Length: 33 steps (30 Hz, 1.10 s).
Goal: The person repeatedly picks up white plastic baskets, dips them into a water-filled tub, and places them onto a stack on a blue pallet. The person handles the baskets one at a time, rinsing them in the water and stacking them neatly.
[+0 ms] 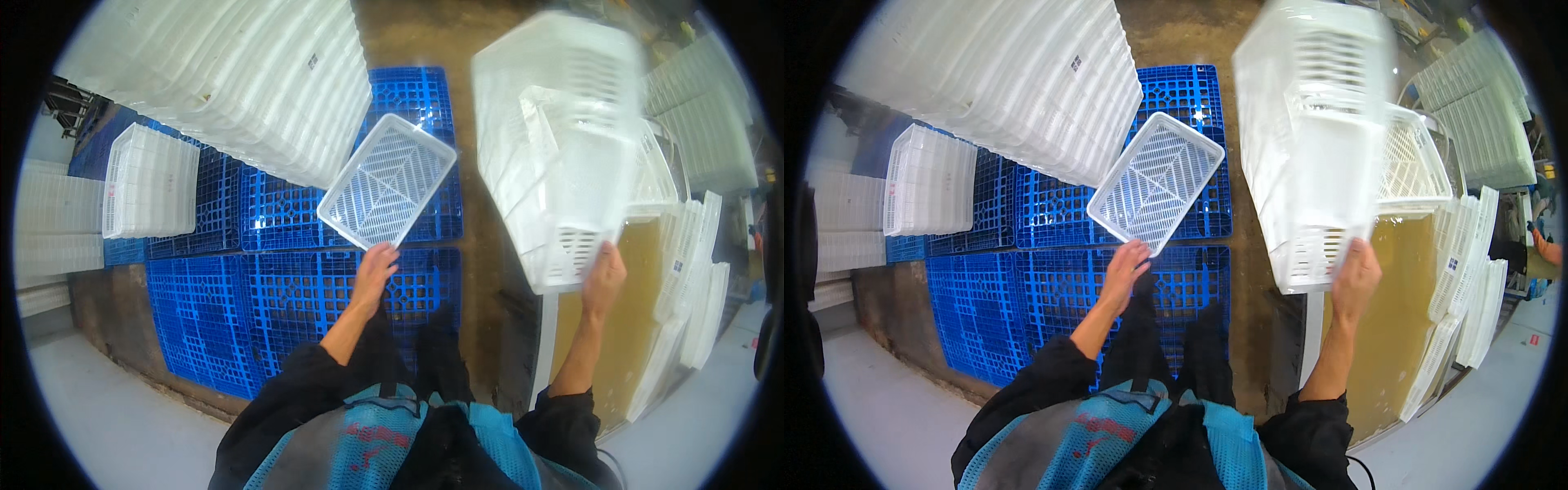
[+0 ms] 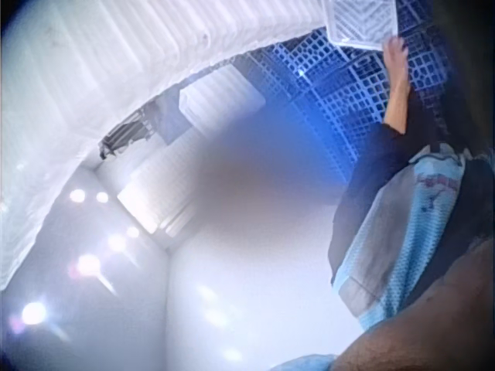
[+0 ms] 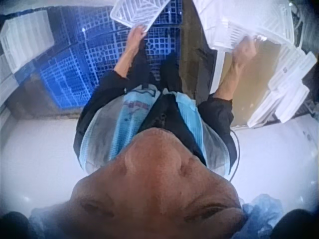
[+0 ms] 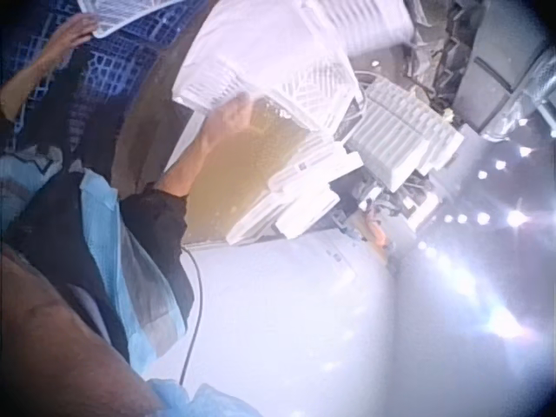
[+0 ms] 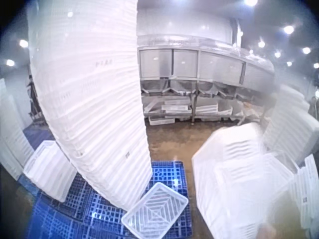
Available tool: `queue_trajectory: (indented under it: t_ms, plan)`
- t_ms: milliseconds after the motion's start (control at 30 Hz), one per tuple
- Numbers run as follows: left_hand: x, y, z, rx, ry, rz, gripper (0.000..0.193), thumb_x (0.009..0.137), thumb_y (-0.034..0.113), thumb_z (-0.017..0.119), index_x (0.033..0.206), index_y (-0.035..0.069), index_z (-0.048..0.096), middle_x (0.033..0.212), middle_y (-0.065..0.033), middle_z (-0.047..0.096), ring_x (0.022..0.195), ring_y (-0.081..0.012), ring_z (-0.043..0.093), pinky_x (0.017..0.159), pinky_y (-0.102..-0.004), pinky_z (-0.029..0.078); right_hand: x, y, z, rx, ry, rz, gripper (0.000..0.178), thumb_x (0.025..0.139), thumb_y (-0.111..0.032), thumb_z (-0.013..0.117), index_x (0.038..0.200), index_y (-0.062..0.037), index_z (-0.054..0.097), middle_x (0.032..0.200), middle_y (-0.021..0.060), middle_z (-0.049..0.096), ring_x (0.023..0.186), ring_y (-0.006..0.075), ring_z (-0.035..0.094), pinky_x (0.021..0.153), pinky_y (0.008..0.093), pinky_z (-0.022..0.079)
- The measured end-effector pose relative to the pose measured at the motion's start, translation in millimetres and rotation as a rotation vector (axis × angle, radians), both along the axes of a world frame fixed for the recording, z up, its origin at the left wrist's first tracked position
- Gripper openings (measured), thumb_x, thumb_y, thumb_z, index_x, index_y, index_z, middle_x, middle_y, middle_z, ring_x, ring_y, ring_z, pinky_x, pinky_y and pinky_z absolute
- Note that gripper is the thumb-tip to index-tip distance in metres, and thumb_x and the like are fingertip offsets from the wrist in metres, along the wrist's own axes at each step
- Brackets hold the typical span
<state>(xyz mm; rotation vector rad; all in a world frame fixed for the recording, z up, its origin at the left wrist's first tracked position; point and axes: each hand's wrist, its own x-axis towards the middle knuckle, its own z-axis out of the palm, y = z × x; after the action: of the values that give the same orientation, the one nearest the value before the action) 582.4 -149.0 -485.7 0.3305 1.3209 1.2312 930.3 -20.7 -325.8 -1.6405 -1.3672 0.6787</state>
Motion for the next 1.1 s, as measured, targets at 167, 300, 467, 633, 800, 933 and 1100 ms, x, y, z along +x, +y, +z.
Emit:
queue_trajectory:
  t_ms: [167,300,467,633,800,933,1100]
  plan:
    - [-5,116,-25,-0.117,-0.479,0.24,0.07,0.098,0.051,0.036,0.143,-0.001,0.024,0.143,-0.0158,0.034,0.136,-0.0281,0.03,0.111,-0.0446,0.026,-128,61,-43,0.007,-0.524,0.389,0.037,0.096,-0.029,0.053,0.071,-0.003,0.055,0.055,0.0172,0.052,0.046,0.0306,0.052,0.047,0.0394,0.041]
    - [-24,150,-54,0.196,-0.934,0.356,0.064,0.097,0.052,0.035,0.139,0.004,0.035,0.131,-0.0127,0.05,0.121,-0.0278,0.05,0.101,-0.0454,0.044,-199,53,-90,0.083,-0.614,0.657,0.033,0.093,-0.028,0.057,0.069,-0.0053,0.055,0.058,0.0159,0.057,0.051,0.0333,0.059,0.047,0.0402,0.046]
    - [-50,111,-87,0.253,-0.851,0.45,0.057,0.1,0.046,0.034,0.141,0.006,0.031,0.134,-0.0148,0.047,0.119,-0.0292,0.051,0.094,-0.0426,0.05,-233,22,-125,0.088,-0.606,0.769,0.037,0.09,-0.029,0.061,0.062,-0.0055,0.052,0.047,0.0134,0.05,0.041,0.0282,0.055,0.04,0.0369,0.043]
    - [-74,98,-167,0.273,-0.953,0.332,0.06,0.098,0.048,0.034,0.142,0.006,0.031,0.138,-0.0147,0.043,0.121,-0.0293,0.048,0.099,-0.0436,0.045,-253,9,-171,0.078,-0.653,0.915,0.031,0.085,-0.027,0.067,0.066,-0.008,0.051,0.053,0.0081,0.054,0.042,0.024,0.054,0.042,0.0356,0.044]
    - [-125,39,-241,-0.182,-0.762,0.415,0.074,0.094,0.059,0.036,0.145,0.006,0.027,0.145,-0.0123,0.038,0.13,-0.03,0.039,0.107,-0.0502,0.034,-284,-20,-293,-0.09,-0.531,1.094,0.022,0.087,-0.024,0.061,0.082,-0.0048,0.053,0.07,0.0126,0.063,0.065,0.0305,0.064,0.057,0.0412,0.05]
    - [-163,-43,-257,-0.553,-0.537,0.428,0.087,0.089,0.069,0.039,0.147,0.006,0.022,0.15,-0.0161,0.03,0.138,-0.0317,0.03,0.109,-0.0531,0.027,-318,-44,-414,-0.275,-0.549,1.188,0.022,0.088,-0.024,0.06,0.087,-0.003,0.055,0.075,0.015,0.064,0.07,0.0325,0.065,0.06,0.0423,0.051]
    - [-189,-57,-290,-0.677,-0.316,0.374,0.09,0.09,0.066,0.041,0.15,0.005,0.014,0.154,-0.0177,0.021,0.141,-0.0322,0.023,0.111,-0.05,0.023,-344,-81,-487,-0.562,-0.589,1.186,0.024,0.088,-0.024,0.06,0.094,-0.0018,0.055,0.083,0.0184,0.064,0.076,0.0355,0.065,0.064,0.0444,0.051]
